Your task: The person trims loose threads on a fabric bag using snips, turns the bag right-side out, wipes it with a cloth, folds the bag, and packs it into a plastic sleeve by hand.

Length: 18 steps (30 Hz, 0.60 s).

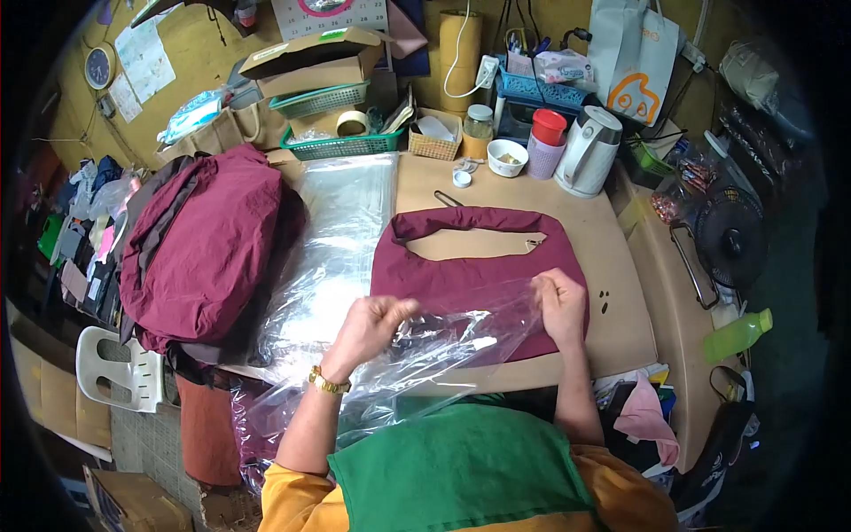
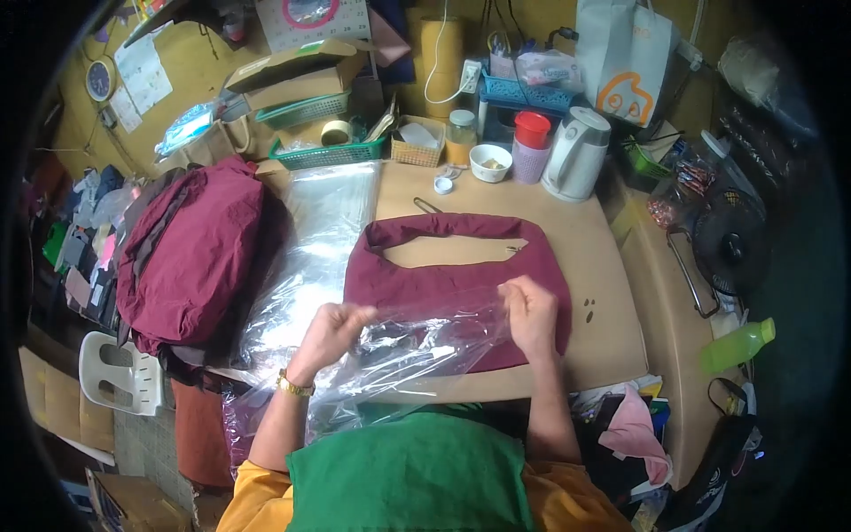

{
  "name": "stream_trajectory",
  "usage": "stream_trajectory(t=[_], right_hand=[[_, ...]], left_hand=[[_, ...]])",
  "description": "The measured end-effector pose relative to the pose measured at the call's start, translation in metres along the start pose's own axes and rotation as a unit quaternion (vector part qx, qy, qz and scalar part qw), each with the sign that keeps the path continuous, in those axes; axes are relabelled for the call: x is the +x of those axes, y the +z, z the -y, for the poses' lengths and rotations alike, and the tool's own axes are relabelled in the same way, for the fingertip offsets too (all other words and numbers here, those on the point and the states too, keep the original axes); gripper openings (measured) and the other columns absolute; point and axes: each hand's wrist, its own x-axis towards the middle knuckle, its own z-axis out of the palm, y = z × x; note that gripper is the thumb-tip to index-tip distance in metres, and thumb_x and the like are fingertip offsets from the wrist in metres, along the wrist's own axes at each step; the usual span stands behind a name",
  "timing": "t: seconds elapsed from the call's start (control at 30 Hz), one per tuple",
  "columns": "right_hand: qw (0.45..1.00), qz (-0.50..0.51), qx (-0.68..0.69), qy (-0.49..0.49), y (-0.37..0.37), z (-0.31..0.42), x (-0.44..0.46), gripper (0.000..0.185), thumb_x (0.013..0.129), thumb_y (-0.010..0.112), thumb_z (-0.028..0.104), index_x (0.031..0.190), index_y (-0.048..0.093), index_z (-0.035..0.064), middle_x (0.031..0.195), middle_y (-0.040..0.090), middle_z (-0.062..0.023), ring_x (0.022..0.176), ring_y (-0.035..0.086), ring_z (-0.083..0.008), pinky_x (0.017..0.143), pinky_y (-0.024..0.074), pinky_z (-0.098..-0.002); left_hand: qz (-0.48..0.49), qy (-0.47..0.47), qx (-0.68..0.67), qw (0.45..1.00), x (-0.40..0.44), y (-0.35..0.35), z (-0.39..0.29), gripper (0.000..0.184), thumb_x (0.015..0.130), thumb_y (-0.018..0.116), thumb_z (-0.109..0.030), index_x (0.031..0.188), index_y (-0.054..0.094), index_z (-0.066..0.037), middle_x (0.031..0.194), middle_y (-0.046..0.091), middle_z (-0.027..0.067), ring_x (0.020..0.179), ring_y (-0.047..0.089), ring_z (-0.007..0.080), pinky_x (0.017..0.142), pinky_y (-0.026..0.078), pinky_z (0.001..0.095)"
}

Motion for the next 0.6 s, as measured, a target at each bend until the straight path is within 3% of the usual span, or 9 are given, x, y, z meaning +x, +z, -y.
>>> stream_trajectory(t=[0.13, 0.2, 0.27, 0.33, 0.4, 0.43, 0.47, 0.57, 0.6], right_hand=[[0.959, -0.05, 0.261, 0.102, -0.012, -0.004, 0.005, 0.013, 0.092, 0.063, 0.01, 0.083, 0.062, 0.0012, 0.071, 0.06, 0.0017, 0.063, 0.053, -0.0055, 0.057, 0.0428, -0.0222], [0.928, 0.129, 0.324, 0.13, -0.015, 0.002, 0.006, 0.01, 0.09, 0.066, 0.008, 0.082, 0.063, 0.0021, 0.071, 0.061, 0.0012, 0.066, 0.054, -0.0051, 0.06, 0.0447, -0.0219], [0.905, 0.367, 0.184, 0.111, -0.022, 0.007, 0.001, 0.007, 0.087, 0.063, 0.001, 0.08, 0.063, 0.0017, 0.076, 0.065, -0.0009, 0.071, 0.058, -0.0054, 0.065, 0.0459, -0.0217], [0.914, 0.351, 0.188, 0.072, -0.021, 0.0, -0.002, 0.011, 0.088, 0.062, 0.005, 0.077, 0.061, 0.0021, 0.074, 0.062, -0.0014, 0.068, 0.055, -0.0068, 0.059, 0.0419, -0.021], [0.949, 0.115, 0.276, 0.104, -0.018, -0.011, 0.003, 0.013, 0.091, 0.059, 0.007, 0.078, 0.06, 0.0029, 0.08, 0.062, -0.0046, 0.068, 0.057, -0.0106, 0.059, 0.044, -0.0226], [0.909, -0.043, 0.394, 0.126, -0.01, -0.009, 0.006, 0.012, 0.091, 0.058, 0.007, 0.079, 0.059, 0.0046, 0.084, 0.063, -0.0067, 0.064, 0.058, -0.013, 0.058, 0.0456, -0.0238], [0.846, -0.156, 0.479, 0.177, -0.014, -0.001, 0.012, 0.009, 0.09, 0.059, 0.008, 0.081, 0.059, 0.007, 0.083, 0.064, -0.0065, 0.061, 0.058, -0.0141, 0.058, 0.0471, -0.0254], [0.816, -0.088, 0.528, 0.22, -0.044, -0.03, 0.008, 0.011, 0.089, 0.062, 0.009, 0.078, 0.06, 0.0066, 0.081, 0.065, -0.0065, 0.062, 0.059, -0.0133, 0.058, 0.0477, -0.0265], [0.876, 0.136, 0.44, 0.144, -0.044, -0.038, 0.005, 0.013, 0.088, 0.064, 0.011, 0.076, 0.059, 0.0067, 0.077, 0.064, -0.0059, 0.062, 0.058, -0.0129, 0.059, 0.0474, -0.0265]], left_hand=[[0.083, 0.076, -0.065, 0.992, 0.004, 0.026, 0.022, 0.018, 0.094, 0.063, -0.014, 0.097, 0.073, 0.0, 0.079, 0.069, 0.0087, 0.071, 0.059, 0.0097, 0.067, 0.049, 0.0284], [-0.134, 0.194, -0.066, 0.97, 0.01, 0.026, 0.025, 0.015, 0.093, 0.062, -0.01, 0.093, 0.073, 0.0, 0.083, 0.066, 0.0093, 0.08, 0.059, 0.0137, 0.073, 0.048, 0.0283], [-0.183, 0.23, -0.135, 0.946, 0.014, 0.014, 0.024, 0.014, 0.094, 0.061, -0.009, 0.088, 0.071, -0.001, 0.083, 0.065, 0.0049, 0.081, 0.058, 0.012, 0.073, 0.046, 0.025], [-0.041, 0.063, -0.277, 0.958, 0.003, -0.004, 0.027, 0.011, 0.095, 0.062, -0.012, 0.09, 0.067, -0.003, 0.08, 0.062, -0.0017, 0.076, 0.054, 0.0068, 0.068, 0.043, 0.0225], [0.072, 0.078, -0.244, 0.964, -0.01, -0.007, 0.01, 0.013, 0.095, 0.063, -0.017, 0.092, 0.063, -0.004, 0.077, 0.059, -0.0061, 0.069, 0.05, 0.0021, 0.061, 0.04, 0.0194], [0.196, 0.009, -0.22, 0.956, -0.018, -0.013, 0.001, 0.014, 0.093, 0.067, -0.018, 0.093, 0.064, -0.004, 0.079, 0.06, -0.0057, 0.069, 0.05, 0.0023, 0.061, 0.04, 0.0194], [0.274, 0.095, -0.21, 0.934, -0.02, -0.008, 0.005, 0.014, 0.092, 0.068, -0.017, 0.093, 0.064, -0.004, 0.081, 0.061, -0.005, 0.072, 0.05, 0.0031, 0.063, 0.042, 0.0211], [0.303, -0.002, -0.17, 0.938, -0.024, -0.028, 0.019, 0.012, 0.091, 0.069, -0.016, 0.094, 0.065, -0.005, 0.088, 0.064, -0.0018, 0.08, 0.054, 0.0068, 0.071, 0.045, 0.0252], [0.162, 0.007, -0.348, 0.923, -0.021, -0.037, 0.02, 0.018, 0.093, 0.065, -0.023, 0.093, 0.063, -0.005, 0.087, 0.062, 0.0002, 0.076, 0.054, 0.0081, 0.067, 0.045, 0.0258]])
